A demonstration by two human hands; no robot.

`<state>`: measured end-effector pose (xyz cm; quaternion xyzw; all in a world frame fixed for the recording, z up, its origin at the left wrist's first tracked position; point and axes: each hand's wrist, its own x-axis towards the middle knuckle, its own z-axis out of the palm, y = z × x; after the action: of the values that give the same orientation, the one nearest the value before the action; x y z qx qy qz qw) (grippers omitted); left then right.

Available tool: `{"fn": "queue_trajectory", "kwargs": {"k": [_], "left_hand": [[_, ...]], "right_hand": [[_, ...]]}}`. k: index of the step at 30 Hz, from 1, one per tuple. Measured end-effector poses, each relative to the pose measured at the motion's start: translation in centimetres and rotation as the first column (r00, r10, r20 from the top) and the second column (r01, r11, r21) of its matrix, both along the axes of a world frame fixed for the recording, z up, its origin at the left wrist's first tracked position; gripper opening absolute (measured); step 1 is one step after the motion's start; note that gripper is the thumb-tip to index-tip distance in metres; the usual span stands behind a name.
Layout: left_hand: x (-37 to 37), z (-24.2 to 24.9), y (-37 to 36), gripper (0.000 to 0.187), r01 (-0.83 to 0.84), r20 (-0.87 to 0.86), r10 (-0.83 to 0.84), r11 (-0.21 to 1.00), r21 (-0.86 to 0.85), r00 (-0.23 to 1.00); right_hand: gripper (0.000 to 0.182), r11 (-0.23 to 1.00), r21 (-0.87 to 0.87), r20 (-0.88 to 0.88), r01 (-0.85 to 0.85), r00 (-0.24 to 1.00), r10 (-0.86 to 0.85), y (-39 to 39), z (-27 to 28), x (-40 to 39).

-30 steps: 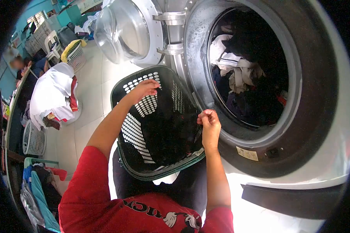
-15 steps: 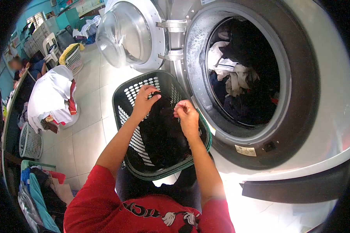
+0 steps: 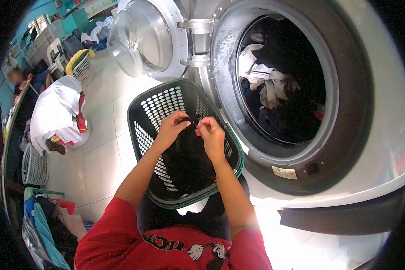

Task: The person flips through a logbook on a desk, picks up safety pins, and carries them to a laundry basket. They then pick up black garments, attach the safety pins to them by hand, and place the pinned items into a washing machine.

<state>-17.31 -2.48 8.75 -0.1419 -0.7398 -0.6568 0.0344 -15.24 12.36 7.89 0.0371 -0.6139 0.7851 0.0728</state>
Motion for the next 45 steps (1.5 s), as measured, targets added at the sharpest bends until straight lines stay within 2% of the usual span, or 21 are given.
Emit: {"fn": "queue_trajectory", "kwargs": {"k": [2,6,9,11,15,17,21,23,27,30,32,33,35,36,38,39,41,45], "left_hand": [[0.4,0.4,0.2,0.018,-0.029,-0.069,0.021,0.993,-0.113,0.997],[0.7,0.5,0.6,0.018,-0.059,-0.124,0.049,0.995,-0.077,0.991],[0.8,0.5,0.7,0.019,-0.072,-0.220,0.045,0.991,-0.115,0.974],[0.4,0.1,0.4,0.020,-0.144,-0.398,0.024,0.951,-0.273,0.917],[0.2,-0.5,0.2,0.021,-0.168,-0.324,0.079,0.952,-0.257,0.943],[0.1,-0.6,0.1,0.019,-0.159,-0.172,0.151,0.987,-0.034,0.973],[-0.3,-1.5,-0.6,0.019,-0.164,-0.222,0.150,0.985,-0.045,0.964],[0.1,-0.9,-0.8,0.016,-0.128,0.060,0.126,0.991,0.031,0.990],[0.1,-1.0,-1.0,0.015,-0.104,0.062,0.099,0.990,0.092,0.993],[0.1,-1.1,-1.1,0.016,-0.094,0.053,0.093,0.995,0.031,0.994],[-0.1,-1.3,-0.8,0.018,-0.138,-0.277,0.108,0.986,-0.090,0.955],[-0.1,-1.4,-0.7,0.018,-0.135,-0.273,0.106,0.987,-0.090,0.956],[0.4,-1.0,-0.5,0.020,-0.163,-0.126,0.143,0.972,-0.168,0.982],[0.6,-0.6,-0.4,0.020,-0.162,-0.124,0.142,0.973,-0.168,0.982],[0.8,-0.2,-0.3,0.017,-0.135,-0.203,0.079,0.950,-0.281,0.976],[0.9,-0.2,-0.3,0.017,-0.134,-0.202,0.078,0.950,-0.281,0.976],[0.9,-0.2,-0.2,0.016,-0.180,-0.363,0.044,0.919,-0.350,0.931],[1.3,0.1,0.1,0.015,-0.198,-0.343,0.076,0.921,-0.335,0.936]], "right_hand": [[0.002,1.000,-0.003,-0.005,0.007,1.000,-0.007,0.1,-0.2,0.0],[0.002,1.000,-0.004,0.002,0.010,1.000,-0.010,0.2,-0.1,0.0],[0.002,0.999,0.035,-0.002,0.009,1.000,-0.009,0.1,-0.1,0.0],[0.002,0.999,0.040,-0.001,0.007,1.000,-0.007,0.1,-0.2,0.0],[0.003,0.998,0.049,0.004,0.025,1.000,-0.025,0.2,-0.3,0.0],[0.003,0.999,0.027,0.006,0.022,1.000,-0.022,0.2,-0.3,0.0],[0.002,1.000,0.015,0.025,0.019,1.000,-0.020,0.2,-0.1,0.2],[0.002,1.000,0.005,0.028,0.014,1.000,-0.014,0.3,0.1,0.3],[0.002,1.000,-0.014,0.035,0.004,0.999,-0.003,0.4,0.0,0.2],[0.002,1.000,0.000,0.013,0.012,1.000,-0.012,0.3,-0.1,0.2],[0.002,0.999,0.040,0.006,0.020,1.000,-0.020,0.2,-0.2,0.2],[0.001,0.997,0.079,-0.003,0.026,1.000,-0.025,0.2,-0.2,0.2],[0.001,0.995,0.094,-0.010,0.037,0.999,-0.036,0.2,-0.3,0.2],[0.002,0.993,0.107,-0.021,0.046,0.999,-0.044,0.2,-0.3,0.2],[0.002,0.992,0.114,-0.023,0.054,0.998,-0.052,0.2,-0.4,0.2],[0.002,0.991,0.121,-0.029,0.061,0.998,-0.058,0.2,-0.4,0.2],[0.002,0.986,0.157,-0.034,0.060,0.998,-0.055,0.1,-0.4,0.2],[0.002,0.985,0.168,-0.041,0.048,0.998,-0.041,0.1,-0.8,0.0]]}}
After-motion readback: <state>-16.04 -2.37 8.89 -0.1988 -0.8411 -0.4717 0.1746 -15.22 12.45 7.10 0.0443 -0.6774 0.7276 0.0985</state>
